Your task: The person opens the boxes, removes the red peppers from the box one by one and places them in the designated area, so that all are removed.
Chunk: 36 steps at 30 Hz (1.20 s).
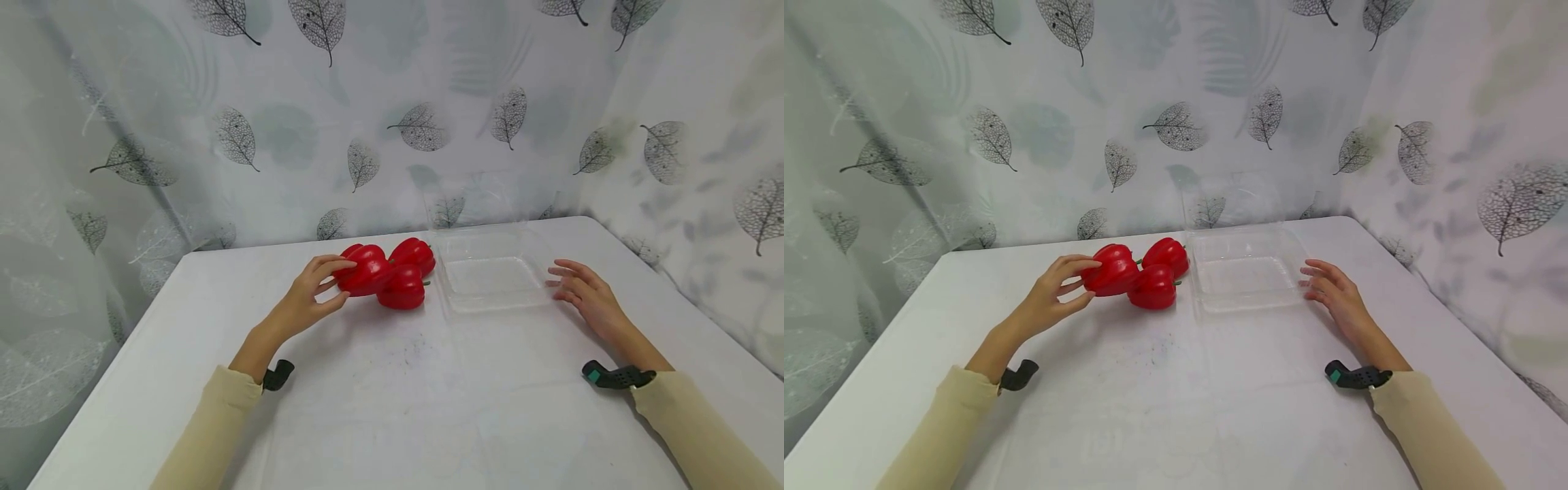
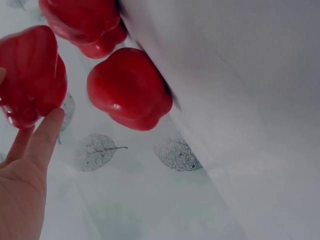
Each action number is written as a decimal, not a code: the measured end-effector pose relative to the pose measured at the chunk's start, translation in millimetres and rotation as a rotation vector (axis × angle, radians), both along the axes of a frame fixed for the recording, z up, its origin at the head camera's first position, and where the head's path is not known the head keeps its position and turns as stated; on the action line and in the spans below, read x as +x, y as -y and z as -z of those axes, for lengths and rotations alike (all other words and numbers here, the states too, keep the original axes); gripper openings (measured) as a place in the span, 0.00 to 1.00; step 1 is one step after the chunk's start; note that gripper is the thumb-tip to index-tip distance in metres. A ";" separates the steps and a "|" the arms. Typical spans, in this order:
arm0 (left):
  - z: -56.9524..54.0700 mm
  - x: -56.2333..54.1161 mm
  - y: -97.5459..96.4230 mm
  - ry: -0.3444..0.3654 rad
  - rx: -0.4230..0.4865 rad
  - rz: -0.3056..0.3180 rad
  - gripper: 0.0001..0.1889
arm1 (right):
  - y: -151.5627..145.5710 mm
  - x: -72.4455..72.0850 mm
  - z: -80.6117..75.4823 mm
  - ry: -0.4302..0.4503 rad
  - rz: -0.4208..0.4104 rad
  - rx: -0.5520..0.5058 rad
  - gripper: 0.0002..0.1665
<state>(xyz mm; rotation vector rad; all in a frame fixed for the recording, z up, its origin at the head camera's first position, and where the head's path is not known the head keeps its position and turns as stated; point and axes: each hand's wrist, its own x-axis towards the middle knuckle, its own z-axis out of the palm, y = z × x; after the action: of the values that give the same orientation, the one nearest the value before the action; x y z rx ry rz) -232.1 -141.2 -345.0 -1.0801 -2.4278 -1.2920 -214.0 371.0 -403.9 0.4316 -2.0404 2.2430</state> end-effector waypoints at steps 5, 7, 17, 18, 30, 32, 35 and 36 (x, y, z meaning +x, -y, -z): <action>2.7 0.2 6.5 0.004 -0.020 -0.016 0.27 | 0.0 -1.1 -0.1 -0.010 -0.003 0.000 0.20; 3.4 -0.2 8.2 0.009 -0.020 -0.011 0.27 | -0.1 -1.7 0.0 -0.018 -0.013 -0.026 0.21; 6.8 -5.2 16.1 0.040 -0.027 -0.010 0.27 | -1.0 -2.0 -1.5 -0.043 -0.043 -0.060 0.20; 7.6 -5.7 17.0 0.044 -0.029 -0.011 0.27 | -0.6 -1.8 -1.5 -0.045 -0.049 -0.067 0.20; 13.8 -6.5 24.4 0.099 -0.033 -0.007 0.27 | 2.8 -1.5 2.2 -0.030 -0.033 -0.036 0.20; 14.8 -6.6 25.1 0.110 -0.032 -0.013 0.26 | 2.4 -1.4 2.2 -0.026 -0.035 -0.032 0.20; 16.2 -6.9 26.1 0.132 -0.034 -0.016 0.26 | 1.6 -1.2 1.9 -0.023 -0.031 -0.022 0.20; 16.5 -6.9 26.3 0.146 -0.030 -0.017 0.27 | 1.4 -1.2 1.8 -0.022 -0.029 -0.019 0.20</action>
<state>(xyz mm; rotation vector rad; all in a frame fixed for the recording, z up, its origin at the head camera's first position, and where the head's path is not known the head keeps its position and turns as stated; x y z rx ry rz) -239.0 -167.5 -361.5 -1.0037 -2.5627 -1.3786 -215.2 369.6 -405.7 0.4849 -2.0137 2.2612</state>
